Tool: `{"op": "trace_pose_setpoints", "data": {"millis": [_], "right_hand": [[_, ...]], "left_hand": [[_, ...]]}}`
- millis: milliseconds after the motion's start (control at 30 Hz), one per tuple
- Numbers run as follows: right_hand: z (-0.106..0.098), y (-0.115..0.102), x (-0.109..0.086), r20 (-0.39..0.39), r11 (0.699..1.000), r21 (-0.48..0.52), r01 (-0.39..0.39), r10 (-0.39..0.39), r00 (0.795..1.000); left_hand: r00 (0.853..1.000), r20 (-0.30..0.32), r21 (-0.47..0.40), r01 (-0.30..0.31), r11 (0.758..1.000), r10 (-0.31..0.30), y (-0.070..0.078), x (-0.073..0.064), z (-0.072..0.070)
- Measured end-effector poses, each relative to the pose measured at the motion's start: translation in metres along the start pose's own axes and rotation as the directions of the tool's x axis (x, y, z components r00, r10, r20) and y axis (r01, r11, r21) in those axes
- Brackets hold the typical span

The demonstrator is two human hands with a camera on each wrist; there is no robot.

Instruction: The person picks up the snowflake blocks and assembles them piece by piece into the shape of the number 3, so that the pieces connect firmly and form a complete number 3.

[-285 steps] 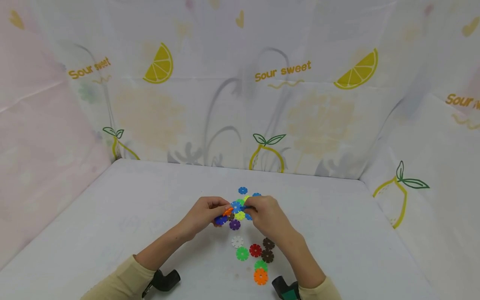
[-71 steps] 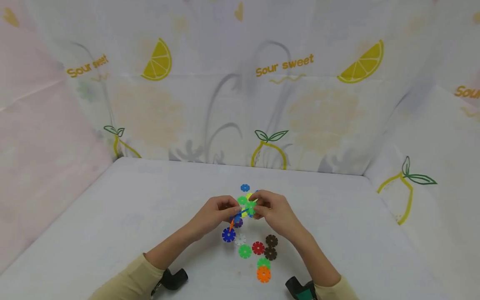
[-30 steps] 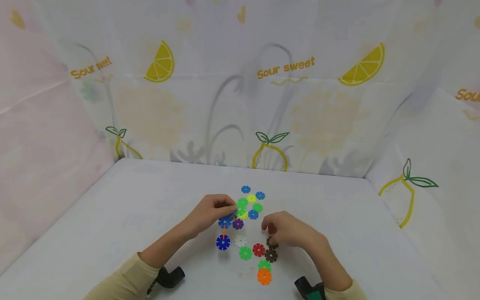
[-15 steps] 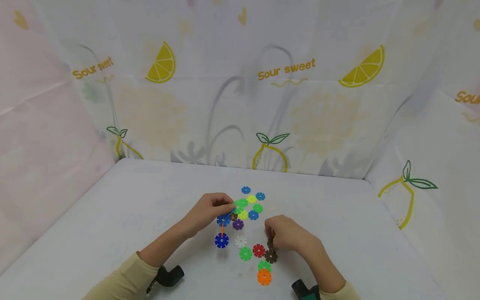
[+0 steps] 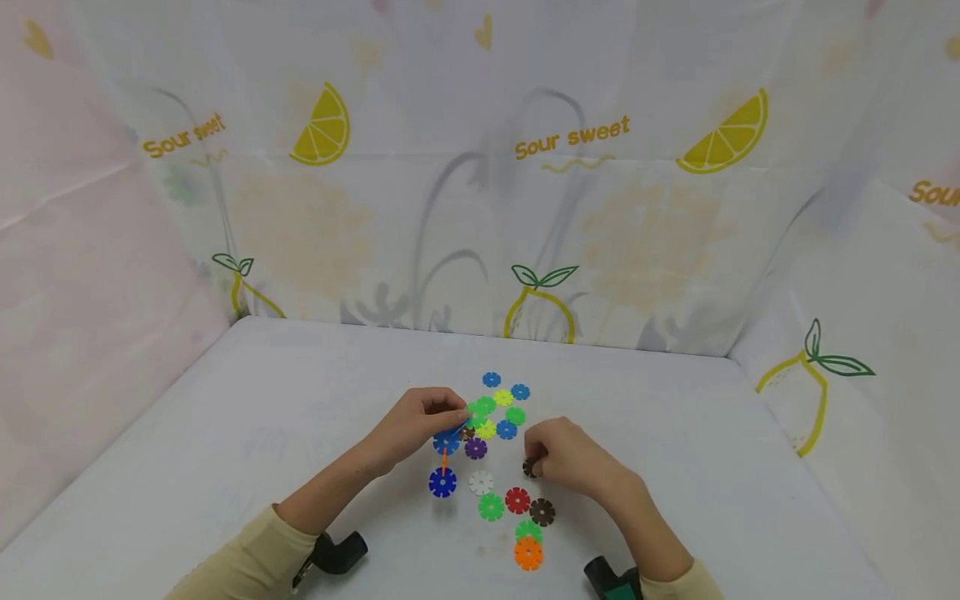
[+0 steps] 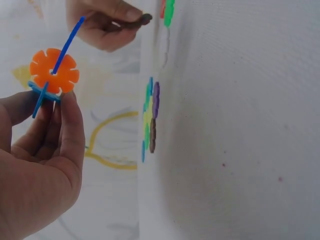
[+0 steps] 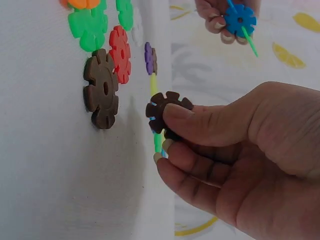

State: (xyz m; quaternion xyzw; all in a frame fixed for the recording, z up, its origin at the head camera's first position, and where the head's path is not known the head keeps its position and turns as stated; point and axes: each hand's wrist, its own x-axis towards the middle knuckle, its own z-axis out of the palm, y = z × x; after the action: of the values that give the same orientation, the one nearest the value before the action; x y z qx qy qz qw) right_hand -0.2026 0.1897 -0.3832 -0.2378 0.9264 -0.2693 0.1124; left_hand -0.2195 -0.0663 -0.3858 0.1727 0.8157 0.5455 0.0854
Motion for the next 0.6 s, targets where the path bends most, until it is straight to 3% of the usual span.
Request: {"op": "trace_pose_setpoints", "data": {"millis": [300,600], "right_hand": [[-0.009,-0.005,0.0,-0.172,0.991,0.096,0.089,-0.071,0.983],[-0.008,-0.014,0.001,-0.32,0.98,0.113,0.162,-0.119,0.94]], "left_hand": [[1.0,0.021,-0.01,0.013,1.0,-0.013,-0.001,0.0,0.0],[0.999,0.045,-0.016,0.007,1.0,-0.006,0.001,-0.001,0.0]]}}
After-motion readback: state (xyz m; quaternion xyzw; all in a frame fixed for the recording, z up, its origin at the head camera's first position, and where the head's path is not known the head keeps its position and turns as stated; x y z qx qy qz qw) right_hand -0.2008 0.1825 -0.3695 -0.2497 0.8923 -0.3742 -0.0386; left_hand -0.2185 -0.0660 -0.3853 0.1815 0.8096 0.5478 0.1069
